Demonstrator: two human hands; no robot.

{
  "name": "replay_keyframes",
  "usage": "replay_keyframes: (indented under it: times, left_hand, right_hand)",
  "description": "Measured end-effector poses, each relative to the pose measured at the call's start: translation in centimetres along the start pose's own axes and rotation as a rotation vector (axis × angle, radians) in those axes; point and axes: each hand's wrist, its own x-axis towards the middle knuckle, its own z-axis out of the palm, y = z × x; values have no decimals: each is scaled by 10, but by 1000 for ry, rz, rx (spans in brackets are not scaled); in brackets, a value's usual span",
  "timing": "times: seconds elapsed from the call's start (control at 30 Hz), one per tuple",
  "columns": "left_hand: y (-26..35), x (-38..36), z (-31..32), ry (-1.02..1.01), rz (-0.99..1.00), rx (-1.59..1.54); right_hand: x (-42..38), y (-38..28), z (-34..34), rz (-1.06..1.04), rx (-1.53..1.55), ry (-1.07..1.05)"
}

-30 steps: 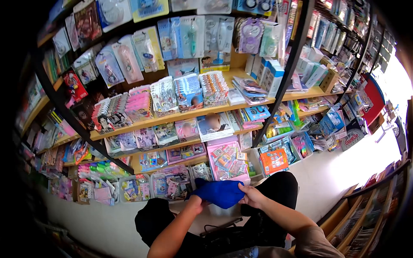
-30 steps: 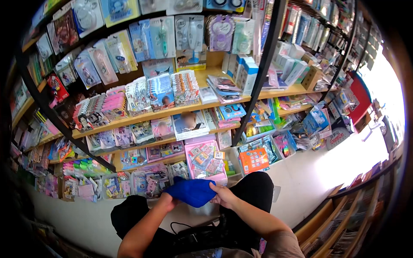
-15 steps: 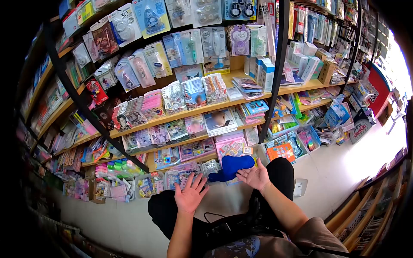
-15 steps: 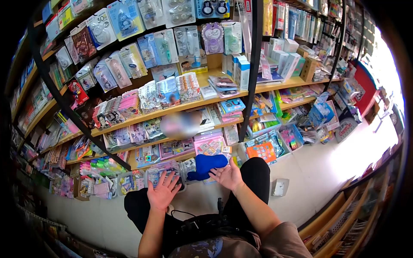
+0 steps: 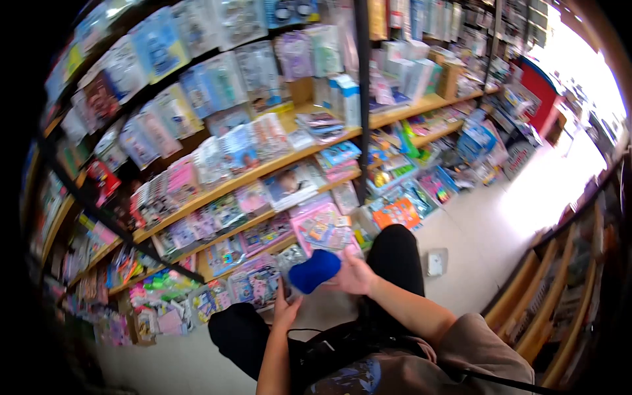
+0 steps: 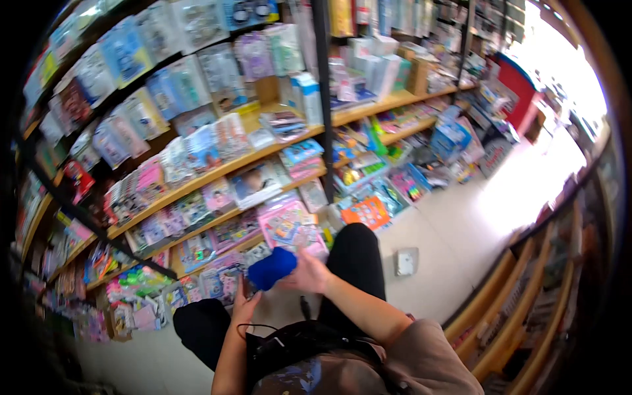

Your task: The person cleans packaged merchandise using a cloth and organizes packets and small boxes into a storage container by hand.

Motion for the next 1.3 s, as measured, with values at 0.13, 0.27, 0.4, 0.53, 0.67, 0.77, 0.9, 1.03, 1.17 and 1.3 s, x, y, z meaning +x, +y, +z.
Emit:
replay_keyframes:
  times: [0.13,0.27,0.4,0.53,0.67,0.77,0.9,1.03,1.17,1.3]
  left_hand:
    - [-26,12,4,-93,-11,306]
    - [-16,5,6,28,-322,-135]
    - [-24,12,-19,103,-386,-398]
    - [-26,11,-18,186,-437,-372]
    - [-27,9,-17,167,-543,-387]
    - [-18,4,-4,201,-608,-353]
    - [-19,1,-9,188,-642,-179]
    - [-21,1,-10,184,-687,-149]
    - [-10,-5,4,229,-725,-93]
    - [-20,-5,7,186,-684,-138]
  right_hand:
    - [0,28,-10,126,6,-98]
    - [-6,24,0,218,-113,-53]
    - [-41,2,6,63,-310,-35]
    - [-120,-55,-12,-173,-230,-206]
    - [-201,-94,-71,-556,6,303]
    - [-255,-87,-150,-698,243,643]
    - [-278,-46,-203,-702,507,860]
    - [-269,4,-264,-573,516,1015]
    - [-274,39,-306,-397,203,1127]
    - [-286,94,-361,-172,-175,1520]
